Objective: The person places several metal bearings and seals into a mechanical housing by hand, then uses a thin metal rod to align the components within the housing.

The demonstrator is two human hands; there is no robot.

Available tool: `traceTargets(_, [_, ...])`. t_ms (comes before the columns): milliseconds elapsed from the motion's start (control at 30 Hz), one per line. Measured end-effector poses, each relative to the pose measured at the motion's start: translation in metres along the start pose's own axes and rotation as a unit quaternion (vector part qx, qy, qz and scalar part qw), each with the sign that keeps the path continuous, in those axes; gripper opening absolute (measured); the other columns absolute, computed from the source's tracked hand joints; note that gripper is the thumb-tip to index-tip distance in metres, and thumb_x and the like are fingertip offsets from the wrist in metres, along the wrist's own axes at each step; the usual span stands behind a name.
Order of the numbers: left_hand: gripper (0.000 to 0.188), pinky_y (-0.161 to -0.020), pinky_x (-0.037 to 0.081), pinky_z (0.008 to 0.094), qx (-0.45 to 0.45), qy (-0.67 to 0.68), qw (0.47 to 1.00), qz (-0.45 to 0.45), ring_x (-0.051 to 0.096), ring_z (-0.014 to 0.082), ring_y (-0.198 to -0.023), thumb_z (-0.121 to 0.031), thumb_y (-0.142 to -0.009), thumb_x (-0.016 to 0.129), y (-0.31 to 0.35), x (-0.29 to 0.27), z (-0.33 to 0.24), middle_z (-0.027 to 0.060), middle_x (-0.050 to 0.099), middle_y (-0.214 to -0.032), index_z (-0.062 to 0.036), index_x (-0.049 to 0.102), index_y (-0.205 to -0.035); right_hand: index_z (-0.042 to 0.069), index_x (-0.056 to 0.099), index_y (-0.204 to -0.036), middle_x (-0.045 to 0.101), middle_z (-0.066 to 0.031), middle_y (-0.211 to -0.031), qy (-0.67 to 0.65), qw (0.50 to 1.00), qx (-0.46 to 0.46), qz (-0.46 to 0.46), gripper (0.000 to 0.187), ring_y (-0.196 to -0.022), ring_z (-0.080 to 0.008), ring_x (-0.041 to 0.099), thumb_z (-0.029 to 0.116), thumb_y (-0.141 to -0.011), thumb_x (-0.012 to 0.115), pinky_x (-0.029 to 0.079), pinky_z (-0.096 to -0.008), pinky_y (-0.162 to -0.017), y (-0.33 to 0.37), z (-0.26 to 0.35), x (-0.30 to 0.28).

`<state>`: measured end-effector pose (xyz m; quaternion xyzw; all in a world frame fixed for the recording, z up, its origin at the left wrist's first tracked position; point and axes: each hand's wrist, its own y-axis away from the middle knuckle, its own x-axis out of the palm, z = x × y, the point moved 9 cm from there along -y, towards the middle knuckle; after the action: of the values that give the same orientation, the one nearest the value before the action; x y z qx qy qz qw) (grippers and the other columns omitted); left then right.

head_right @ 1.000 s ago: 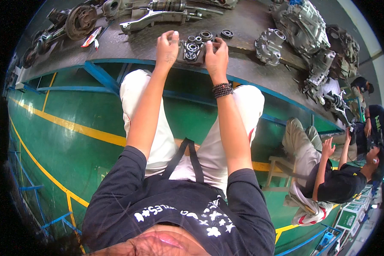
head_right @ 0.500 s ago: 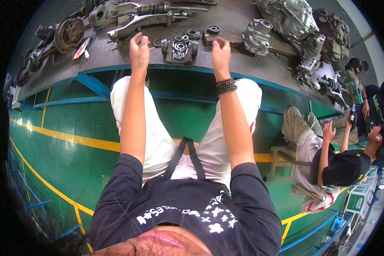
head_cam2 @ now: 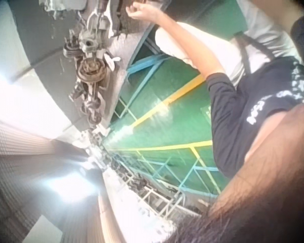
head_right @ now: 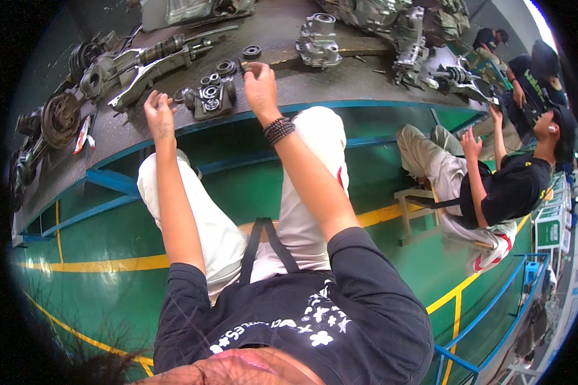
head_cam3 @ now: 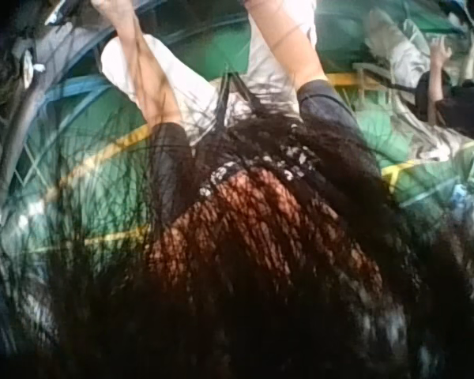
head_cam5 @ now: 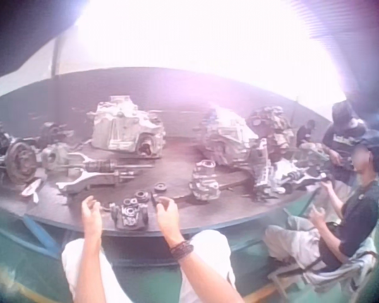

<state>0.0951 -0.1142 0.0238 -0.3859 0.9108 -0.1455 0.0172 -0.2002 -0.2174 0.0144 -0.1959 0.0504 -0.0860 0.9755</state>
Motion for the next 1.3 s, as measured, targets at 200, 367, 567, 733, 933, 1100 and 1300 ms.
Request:
traceTargets(200, [0.042,-0.077,0.058,0.0314,-0.008,0.028,1.000,0.005,0.063,0.0207,-0.099,-0.013,-0.095,0.060,0.009,0.013,-0.006,0.0168,0.056,-0.125,0.0016,0.049,-0.133,0.002,0.062,-0.113,0.061,-0.0159,-0.112,-0.012,0.999,-0.012,-0.027,0.027,-0.103,-0.0277,0.061,0.009,-0.088,0.060,0.049,-0.0377,-0.093,0.003,0.021,-0.008])
traceTargets(367, [0.041,-0.078,0.060,0.0326,-0.031,0.044,0.998,0.023,0.063,0.0212,-0.100,-0.012,-0.096,0.058,0.015,0.023,-0.001,0.0179,0.053,-0.128,0.0020,0.048,-0.133,0.002,0.063,-0.111,0.062,-0.0147,-0.108,0.036,0.991,-0.105,-0.068,0.025,-0.097,-0.0265,0.061,0.007,-0.087,0.062,0.050,-0.0369,-0.087,-0.016,0.051,-0.050])
traceTargets(567, [0.043,-0.079,0.058,0.0314,-0.035,0.103,0.994,0.022,0.062,0.0203,-0.101,-0.012,-0.096,0.058,0.014,0.018,-0.014,0.0166,0.054,-0.127,0.0020,0.046,-0.134,0.003,0.075,-0.095,0.075,-0.0156,-0.096,0.276,0.959,0.029,-0.054,0.034,-0.092,-0.0277,0.073,0.034,-0.081,0.073,0.055,-0.0365,-0.085,-0.079,-0.008,-0.172])
traceTargets(733, [0.041,-0.077,0.056,0.0302,-0.085,0.120,0.989,0.034,0.062,0.0178,-0.097,-0.014,-0.097,0.055,0.018,0.026,-0.008,0.0118,0.056,-0.121,0.0011,0.046,-0.134,0.009,0.077,-0.098,0.073,-0.0165,-0.106,0.488,0.863,0.121,0.052,0.037,-0.104,-0.0333,0.069,0.040,-0.078,0.074,0.053,-0.0403,-0.092,-0.097,-0.067,-0.210])
traceTargets(933, [0.038,-0.073,0.055,0.0288,-0.115,0.127,0.985,0.025,0.061,0.0155,-0.095,-0.015,-0.099,0.054,0.020,0.020,-0.002,0.0113,0.057,-0.123,0.0008,0.047,-0.133,0.003,0.072,-0.106,0.069,-0.0216,-0.117,0.562,0.810,0.144,0.082,0.046,-0.109,-0.0364,0.066,0.040,-0.078,0.078,0.053,-0.0425,-0.095,-0.104,-0.087,-0.188])
traceTargets(1100, [0.036,-0.073,0.055,0.0289,-0.122,0.111,0.986,0.026,0.061,0.0154,-0.094,-0.016,-0.100,0.053,0.022,0.016,-0.010,0.0113,0.056,-0.126,0.0000,0.048,-0.132,0.003,0.072,-0.105,0.068,-0.0220,-0.116,0.580,0.804,0.112,0.070,0.042,-0.109,-0.0380,0.066,0.036,-0.079,0.076,0.053,-0.0445,-0.095,-0.108,-0.086,-0.179])
traceTargets(1300, [0.035,-0.073,0.055,0.0275,-0.128,0.105,0.985,0.041,0.061,0.0146,-0.094,-0.015,-0.100,0.052,0.024,0.021,-0.013,0.0096,0.057,-0.125,0.0003,0.050,-0.131,0.006,0.076,-0.098,0.071,-0.0218,-0.105,0.524,0.846,0.082,0.047,0.034,-0.103,-0.0387,0.067,0.035,-0.080,0.074,0.053,-0.0452,-0.091,-0.108,-0.092,-0.173])
